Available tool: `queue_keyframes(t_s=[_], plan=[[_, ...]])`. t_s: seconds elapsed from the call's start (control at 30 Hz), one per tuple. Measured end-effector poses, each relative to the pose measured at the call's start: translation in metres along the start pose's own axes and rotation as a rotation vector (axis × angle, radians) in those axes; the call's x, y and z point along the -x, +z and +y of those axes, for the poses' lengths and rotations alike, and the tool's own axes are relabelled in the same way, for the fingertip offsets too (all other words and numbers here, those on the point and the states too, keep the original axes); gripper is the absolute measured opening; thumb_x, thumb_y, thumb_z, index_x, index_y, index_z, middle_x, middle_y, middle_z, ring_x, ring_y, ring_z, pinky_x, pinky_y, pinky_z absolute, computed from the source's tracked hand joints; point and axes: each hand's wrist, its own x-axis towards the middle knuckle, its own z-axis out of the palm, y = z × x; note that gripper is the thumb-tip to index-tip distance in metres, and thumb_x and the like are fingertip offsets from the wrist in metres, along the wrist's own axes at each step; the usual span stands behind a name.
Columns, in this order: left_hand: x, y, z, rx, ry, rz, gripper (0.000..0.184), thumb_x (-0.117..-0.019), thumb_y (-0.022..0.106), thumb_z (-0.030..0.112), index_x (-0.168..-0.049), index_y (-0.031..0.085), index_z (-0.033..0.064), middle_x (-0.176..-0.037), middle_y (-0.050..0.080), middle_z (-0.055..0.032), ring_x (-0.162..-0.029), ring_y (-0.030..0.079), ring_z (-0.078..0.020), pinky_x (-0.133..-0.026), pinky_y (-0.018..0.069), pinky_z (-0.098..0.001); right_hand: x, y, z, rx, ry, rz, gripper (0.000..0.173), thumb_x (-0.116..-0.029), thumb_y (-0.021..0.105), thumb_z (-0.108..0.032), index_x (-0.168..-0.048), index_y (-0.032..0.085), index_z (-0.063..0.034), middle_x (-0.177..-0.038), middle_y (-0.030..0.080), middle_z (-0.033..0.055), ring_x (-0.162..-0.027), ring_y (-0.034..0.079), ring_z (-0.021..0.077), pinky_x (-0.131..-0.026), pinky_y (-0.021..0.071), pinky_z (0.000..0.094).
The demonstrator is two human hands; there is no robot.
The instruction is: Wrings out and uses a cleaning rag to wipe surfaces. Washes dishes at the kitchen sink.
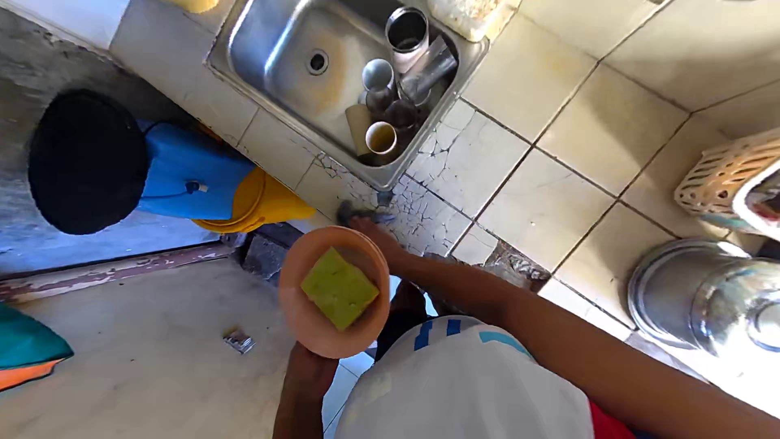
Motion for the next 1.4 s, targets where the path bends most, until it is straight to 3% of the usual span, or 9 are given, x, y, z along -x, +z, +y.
queue_keyframes(t_s=[0.13, 0.3, 0.47, 0.57, 0.67, 0.93, 1.13, 1.23, 1.4], plan=[[0.016, -0.006, 0.004, -0.062, 0.056, 0.060, 0.043, -0.1092, 0.019, 0.019, -0.114, 0.062, 0.0125, -0.105, 0.075, -0.0061, -0.094, 0.073, -0.0159, -0.080, 0.0624, -0.0339, 0.006, -0.022, -0.045, -0.393, 0.028, -0.307, 0.041, -0.1012, 0.062, -0.016, -0.137, 0.059, 0.0032, -0.130, 0.065, 0.0241, -0.122, 0.063, 0.0364, -0.105, 0.0476, 0.0558], [0.008, -0.022, 0.011, 0.031, 0.086, 0.029, 0.046, -0.1087, 0.016, 0.018, -0.112, 0.061, 0.0099, -0.103, 0.075, -0.0098, -0.089, 0.075, -0.0193, -0.075, 0.0642, -0.0352, 0.108, -0.121, -0.017, -0.220, 0.048, 0.191, 0.052, -0.0883, 0.062, 0.008, -0.139, 0.062, -0.0007, -0.137, 0.064, 0.0208, -0.127, 0.062, 0.0330, -0.110, 0.0485, 0.0488], [-0.005, -0.032, 0.023, 0.026, 0.092, 0.031, 0.048, -0.1088, 0.012, 0.017, -0.110, 0.060, 0.0078, -0.099, 0.076, -0.0111, -0.084, 0.076, -0.0205, -0.072, 0.0647, -0.0340, 0.273, -0.240, 0.059, 0.215, 0.442, 0.572, 0.048, -0.0943, 0.051, -0.003, -0.142, 0.059, 0.0002, -0.140, 0.062, 0.0232, -0.129, 0.061, 0.0364, -0.111, 0.0481, 0.0527], [-0.010, -0.041, 0.028, 0.046, 0.111, 0.047, 0.047, -0.1087, 0.013, 0.016, -0.110, 0.059, 0.0054, -0.099, 0.075, -0.0142, -0.084, 0.076, -0.0223, -0.071, 0.0651, -0.0339, 0.317, -0.237, 0.120, 0.361, 0.832, 0.613, 0.051, -0.1019, 0.048, -0.007, -0.153, 0.048, -0.0054, -0.160, 0.035, 0.0309, -0.151, 0.032, 0.0481, -0.120, 0.0322, 0.0622], [-0.012, -0.049, 0.032, 0.053, 0.137, 0.069, 0.049, -0.1089, 0.010, 0.017, -0.110, 0.058, 0.0049, -0.100, 0.075, -0.0141, -0.086, 0.076, -0.0221, -0.073, 0.0651, -0.0330, 0.283, -0.188, 0.126, 0.512, 0.933, 0.604, 0.059, -0.1019, 0.045, -0.012, -0.159, 0.035, -0.0027, -0.165, 0.019, 0.0345, -0.154, 0.019, 0.0510, -0.120, 0.0308, 0.0633], [0.002, -0.044, 0.037, 0.110, 0.196, 0.260, 0.042, -0.1114, 0.013, 0.020, -0.115, 0.051, 0.0054, -0.099, 0.073, -0.0126, -0.086, 0.074, -0.0220, -0.074, 0.0641, -0.0339, 0.100, -0.093, 0.065, 0.459, 0.616, 0.245, 0.062, -0.0990, 0.050, -0.009, -0.157, 0.034, 0.0053, -0.163, 0.016, 0.0401, -0.154, 0.011, 0.0557, -0.126, 0.0128, 0.0649], [0.003, -0.035, 0.045, 0.178, 0.177, 0.288, 0.037, -0.1127, 0.020, 0.020, -0.117, 0.052, 0.0020, -0.100, 0.072, -0.0152, -0.087, 0.075, -0.0234, -0.075, 0.0641, -0.0342, -0.025, 0.005, 0.006, 0.041, 0.179, -0.001, 0.056, -0.0995, 0.056, -0.009, -0.154, 0.044, -0.0037, -0.160, 0.033, 0.0332, -0.148, 0.035, 0.0485, -0.119, 0.0355, 0.0580], [0.005, -0.039, 0.056, 0.236, 0.197, 0.267, 0.035, -0.1118, 0.022, 0.016, -0.114, 0.053, 0.0008, -0.099, 0.072, -0.0168, -0.086, 0.075, -0.0238, -0.073, 0.0643, -0.0330, -0.035, 0.012, -0.037, -0.316, 0.158, -0.006, 0.055, -0.1008, 0.048, -0.001, -0.155, 0.042, -0.0044, -0.143, 0.054, 0.0297, -0.125, 0.060, 0.0438, -0.104, 0.0499, 0.0573], [-0.001, -0.068, 0.078, 0.223, 0.224, 0.270, 0.037, -0.1113, 0.019, 0.015, -0.114, 0.054, 0.0014, -0.100, 0.073, -0.0153, -0.088, 0.075, -0.0232, -0.076, 0.0639, -0.0324, 0.034, -0.049, -0.061, -0.196, 0.184, 0.153, 0.059, -0.0997, 0.049, 0.001, -0.157, 0.040, -0.0054, -0.155, 0.045, 0.0267, -0.133, 0.056, 0.0407, -0.107, 0.0490, 0.0559]])
